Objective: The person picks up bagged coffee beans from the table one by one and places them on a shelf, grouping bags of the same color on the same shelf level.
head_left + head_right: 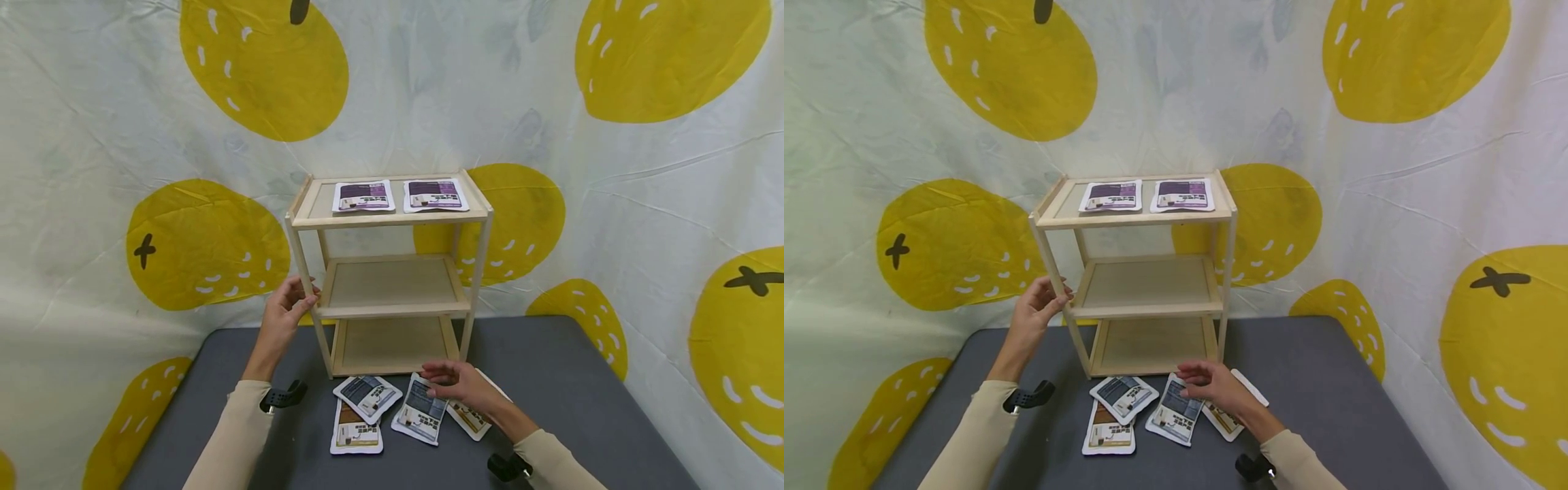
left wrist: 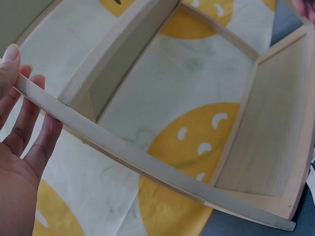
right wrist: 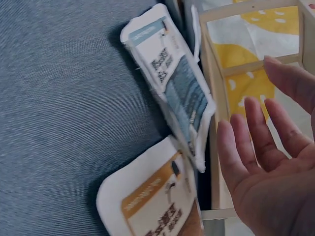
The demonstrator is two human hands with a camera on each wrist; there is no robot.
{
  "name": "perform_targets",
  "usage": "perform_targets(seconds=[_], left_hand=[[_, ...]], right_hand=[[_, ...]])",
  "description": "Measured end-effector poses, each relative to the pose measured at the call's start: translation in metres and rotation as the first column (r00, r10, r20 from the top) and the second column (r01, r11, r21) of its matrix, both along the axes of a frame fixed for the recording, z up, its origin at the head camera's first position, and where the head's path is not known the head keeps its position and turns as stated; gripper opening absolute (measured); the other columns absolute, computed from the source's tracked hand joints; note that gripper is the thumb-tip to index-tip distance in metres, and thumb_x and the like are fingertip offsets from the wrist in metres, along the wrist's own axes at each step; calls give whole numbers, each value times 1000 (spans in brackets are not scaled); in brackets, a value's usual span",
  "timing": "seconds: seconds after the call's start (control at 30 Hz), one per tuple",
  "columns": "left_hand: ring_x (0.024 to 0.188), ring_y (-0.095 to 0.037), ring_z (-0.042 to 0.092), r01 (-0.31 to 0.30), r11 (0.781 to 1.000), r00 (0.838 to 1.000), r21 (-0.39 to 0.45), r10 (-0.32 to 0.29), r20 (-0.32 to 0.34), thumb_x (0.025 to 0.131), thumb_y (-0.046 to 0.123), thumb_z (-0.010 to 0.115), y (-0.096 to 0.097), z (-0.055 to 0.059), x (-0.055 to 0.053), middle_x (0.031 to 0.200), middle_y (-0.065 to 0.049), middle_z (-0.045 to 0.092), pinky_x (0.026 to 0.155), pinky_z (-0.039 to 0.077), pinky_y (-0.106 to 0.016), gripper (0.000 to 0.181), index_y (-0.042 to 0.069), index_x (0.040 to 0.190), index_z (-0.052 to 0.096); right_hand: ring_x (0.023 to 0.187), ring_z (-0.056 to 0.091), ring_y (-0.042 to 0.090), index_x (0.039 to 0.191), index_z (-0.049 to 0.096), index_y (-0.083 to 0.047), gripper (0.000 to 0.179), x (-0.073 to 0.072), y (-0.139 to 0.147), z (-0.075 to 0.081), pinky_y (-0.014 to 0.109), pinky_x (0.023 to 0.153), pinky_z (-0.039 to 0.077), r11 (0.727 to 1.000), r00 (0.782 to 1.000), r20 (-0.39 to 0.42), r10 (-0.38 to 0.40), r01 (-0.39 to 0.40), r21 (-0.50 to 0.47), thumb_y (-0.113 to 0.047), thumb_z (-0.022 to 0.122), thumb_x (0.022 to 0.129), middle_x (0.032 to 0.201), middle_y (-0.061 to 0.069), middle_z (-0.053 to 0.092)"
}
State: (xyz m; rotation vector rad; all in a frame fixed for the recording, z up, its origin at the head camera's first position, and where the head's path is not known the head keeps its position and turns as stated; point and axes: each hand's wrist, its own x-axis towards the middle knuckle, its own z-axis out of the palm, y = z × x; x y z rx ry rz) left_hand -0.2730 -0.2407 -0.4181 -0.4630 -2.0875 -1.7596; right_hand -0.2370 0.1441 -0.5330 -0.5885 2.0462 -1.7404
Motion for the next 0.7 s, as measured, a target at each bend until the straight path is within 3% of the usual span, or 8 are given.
perform_targets(seconds=[0.2,0.47,0.57,0.7], left_hand=[[104,-20,65,11,1000,1000,7,-11,-13,99,10,66,1,1,1,114,-23,63,89,54,-25,34,3,131,57],[105,-20,65,13,1000,1000,8,-13,-10,99,6,65,2,5,4,115,-25,62,88,54,-24,34,2,132,57],[105,-22,65,17,1000,1000,10,-17,-2,99,3,64,6,14,12,115,-27,62,88,54,-24,33,0,131,56],[106,-25,65,18,1000,1000,7,-18,13,99,0,62,10,23,20,115,-30,61,88,54,-23,33,-3,131,55]], right_hand=[[125,56,46,137,53,11,56,-1,2,-10,24,88,53,995,995,-76,-72,77,64,-6,76,90,134,31,60],[121,58,47,133,55,13,58,-1,4,-22,57,99,48,971,973,-170,-155,182,156,-3,81,84,129,31,62],[117,60,43,133,55,12,59,-1,4,-26,44,88,54,965,975,-150,-164,190,179,-1,81,82,127,30,63],[106,65,31,131,59,7,58,0,3,-29,29,77,53,945,966,-212,-146,200,258,-2,84,79,116,20,69]])
